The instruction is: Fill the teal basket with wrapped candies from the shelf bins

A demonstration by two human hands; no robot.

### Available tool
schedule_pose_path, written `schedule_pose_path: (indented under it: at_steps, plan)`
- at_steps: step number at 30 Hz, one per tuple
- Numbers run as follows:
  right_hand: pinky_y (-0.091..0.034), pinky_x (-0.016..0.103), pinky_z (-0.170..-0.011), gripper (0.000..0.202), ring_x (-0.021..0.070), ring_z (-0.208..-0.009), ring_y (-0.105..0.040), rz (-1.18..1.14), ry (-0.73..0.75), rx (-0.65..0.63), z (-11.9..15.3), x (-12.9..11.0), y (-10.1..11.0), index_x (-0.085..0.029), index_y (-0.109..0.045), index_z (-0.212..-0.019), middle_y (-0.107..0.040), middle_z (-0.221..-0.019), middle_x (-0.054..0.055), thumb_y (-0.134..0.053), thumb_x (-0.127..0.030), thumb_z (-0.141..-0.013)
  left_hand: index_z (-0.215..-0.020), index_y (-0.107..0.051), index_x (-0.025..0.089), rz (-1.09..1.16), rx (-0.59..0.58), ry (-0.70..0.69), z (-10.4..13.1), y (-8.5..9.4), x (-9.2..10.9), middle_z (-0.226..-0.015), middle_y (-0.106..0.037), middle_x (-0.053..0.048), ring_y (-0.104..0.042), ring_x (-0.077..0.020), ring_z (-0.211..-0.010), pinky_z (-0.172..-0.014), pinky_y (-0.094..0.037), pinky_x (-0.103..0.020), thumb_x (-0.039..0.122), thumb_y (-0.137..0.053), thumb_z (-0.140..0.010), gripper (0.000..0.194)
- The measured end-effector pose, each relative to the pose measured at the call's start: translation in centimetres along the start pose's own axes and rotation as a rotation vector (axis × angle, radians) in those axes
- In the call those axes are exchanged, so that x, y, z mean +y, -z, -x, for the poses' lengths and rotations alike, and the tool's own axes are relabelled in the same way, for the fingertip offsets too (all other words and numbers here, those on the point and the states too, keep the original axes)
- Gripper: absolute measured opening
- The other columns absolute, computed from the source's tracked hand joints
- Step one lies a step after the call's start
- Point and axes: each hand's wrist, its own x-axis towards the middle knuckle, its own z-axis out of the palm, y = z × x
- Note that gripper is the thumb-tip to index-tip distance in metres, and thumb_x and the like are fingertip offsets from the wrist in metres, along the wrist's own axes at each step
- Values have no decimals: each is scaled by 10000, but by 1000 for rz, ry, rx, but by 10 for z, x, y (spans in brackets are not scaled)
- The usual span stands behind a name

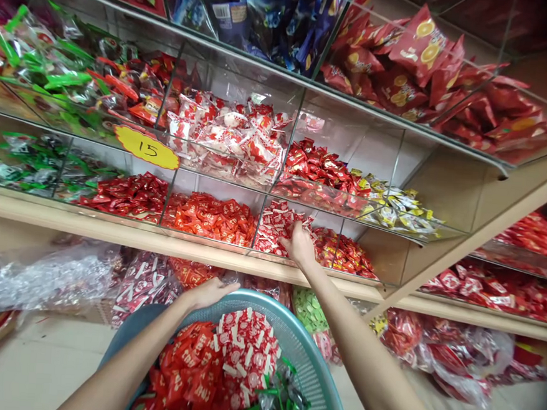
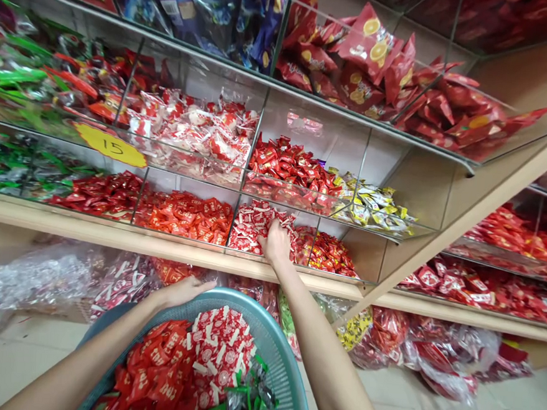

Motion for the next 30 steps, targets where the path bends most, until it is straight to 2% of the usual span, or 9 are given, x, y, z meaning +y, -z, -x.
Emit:
schedule_pose_path:
  at_steps: [9, 16, 22, 26, 28, 30]
  plan:
    - [-418, 304, -701, 336, 251, -919, -601, -9, -120, -59, 1, 2, -5, -163, -405, -1048, -634, -1000, 136, -570, -259, -771, -586, -631, 139, -21, -9, -30, -6, -4, -5, -503, -550, -11, -474, -160, -518, -533, -306, -259, 752, -423, -685, 655]
    - [-405, 310, -663, 350, 270, -891, -605, 83, -101, -74, 1, -4, -2, -160, -417, -1060, -641, -959, 129, -562, -257, -756, -565, -608, 148, -15, -4, -28, -3, -2, -3, -490, -534, 4, -466, -155, -515, -552, -324, -259, 744, -449, -673, 626]
    - [-386, 291, -675, 267, 241, -864, -592, 39, -56, 1, 9, 0, 11, -169, -437, -991, -630, -935, 109, -542, -243, -757, -574, -623, 141, -8, -6, -28, -3, -2, -3, -487, -532, -5, -445, -147, -497, -523, -309, -252, 744, -445, -678, 638]
    - [-386, 280, -666, 227, 208, -806, -567, -107, 19, 80, 30, 11, 29, -199, -417, -945, -603, -892, 54, -526, -286, -767, -570, -629, 137, -4, -22, -1, -3, -1, -2, -487, -533, -8, -447, -144, -487, -514, -318, -252, 750, -453, -668, 645]
    - [-395, 270, -663, 212, 179, -768, -550, -242, 72, 100, 52, 13, 38, -207, -404, -928, -579, -885, 33, -517, -304, -778, -589, -642, 132, -7, -23, 13, -5, 0, -3, -499, -543, -15, -455, -147, -492, -507, -321, -251, 751, -461, -661, 649]
    - [-406, 257, -663, 201, 155, -748, -534, -388, 147, 55, 82, 12, 43, -210, -397, -918, -554, -874, 20, -517, -310, -792, -602, -650, 126, -13, -25, 18, -7, -1, -5, -509, -547, -22, -459, -149, -496, -500, -318, -250, 753, -462, -661, 657]
